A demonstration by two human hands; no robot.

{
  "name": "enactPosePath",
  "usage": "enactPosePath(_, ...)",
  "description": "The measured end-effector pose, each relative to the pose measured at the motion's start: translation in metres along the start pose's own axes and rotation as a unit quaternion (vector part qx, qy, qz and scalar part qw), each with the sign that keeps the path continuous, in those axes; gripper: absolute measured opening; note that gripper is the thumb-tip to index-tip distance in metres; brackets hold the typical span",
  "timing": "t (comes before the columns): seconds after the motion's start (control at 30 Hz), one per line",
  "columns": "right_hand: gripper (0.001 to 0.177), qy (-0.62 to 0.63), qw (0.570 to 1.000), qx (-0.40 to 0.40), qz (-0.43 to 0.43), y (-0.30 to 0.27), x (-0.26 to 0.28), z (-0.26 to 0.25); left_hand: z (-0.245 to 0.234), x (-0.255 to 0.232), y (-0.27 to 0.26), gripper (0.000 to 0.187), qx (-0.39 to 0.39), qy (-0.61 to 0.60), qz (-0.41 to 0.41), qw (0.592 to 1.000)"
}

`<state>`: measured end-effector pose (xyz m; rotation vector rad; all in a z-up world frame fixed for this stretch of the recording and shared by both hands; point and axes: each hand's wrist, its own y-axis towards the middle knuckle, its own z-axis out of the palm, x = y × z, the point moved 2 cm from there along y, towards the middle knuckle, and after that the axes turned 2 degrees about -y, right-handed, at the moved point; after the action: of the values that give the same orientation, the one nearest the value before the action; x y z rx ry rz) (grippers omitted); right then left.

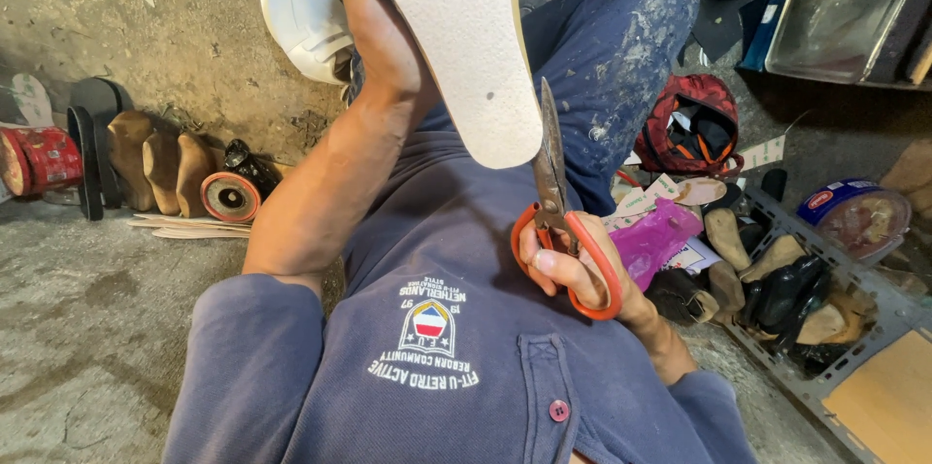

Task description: Trimming excess leather from a shoe last using scissors to prepare the shoe for the next stage of assembly.

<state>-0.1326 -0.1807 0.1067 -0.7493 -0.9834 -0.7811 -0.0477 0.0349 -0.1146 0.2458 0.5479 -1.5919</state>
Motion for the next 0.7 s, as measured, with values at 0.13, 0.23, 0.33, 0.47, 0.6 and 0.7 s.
enactPosePath(0.13,0.029,-0.005,1.0,-0.009,-0.013,0.003,0.001,0.002,0.099,-0.012,0.039,0.054,0.001,-0.004,-0.001,1.0)
enactPosePath(0.23,0.032,-0.001,1.0,-0.006,-0.009,0.003,-0.001,-0.001,0.118,-0.013,0.043,0.053,0.001,-0.007,-0.001,1.0)
enactPosePath(0.33,0.029,-0.062,0.998,0.002,-0.019,0.003,0.001,-0.002,0.124,-0.015,0.042,0.053,0.0,-0.01,0.0,1.0)
enactPosePath(0.47,0.03,-0.087,0.996,-0.018,-0.024,0.001,0.002,0.0,0.128,-0.017,0.039,0.052,-0.001,-0.013,0.001,1.0)
enactPosePath(0.6,0.03,-0.092,0.992,-0.061,-0.054,0.003,-0.002,-0.006,0.133,-0.02,0.038,0.052,0.001,-0.016,0.001,1.0)
enactPosePath(0.7,0.026,0.004,0.994,-0.072,-0.083,0.009,-0.01,-0.02,0.139,-0.024,0.041,0.051,0.006,-0.02,0.007,1.0)
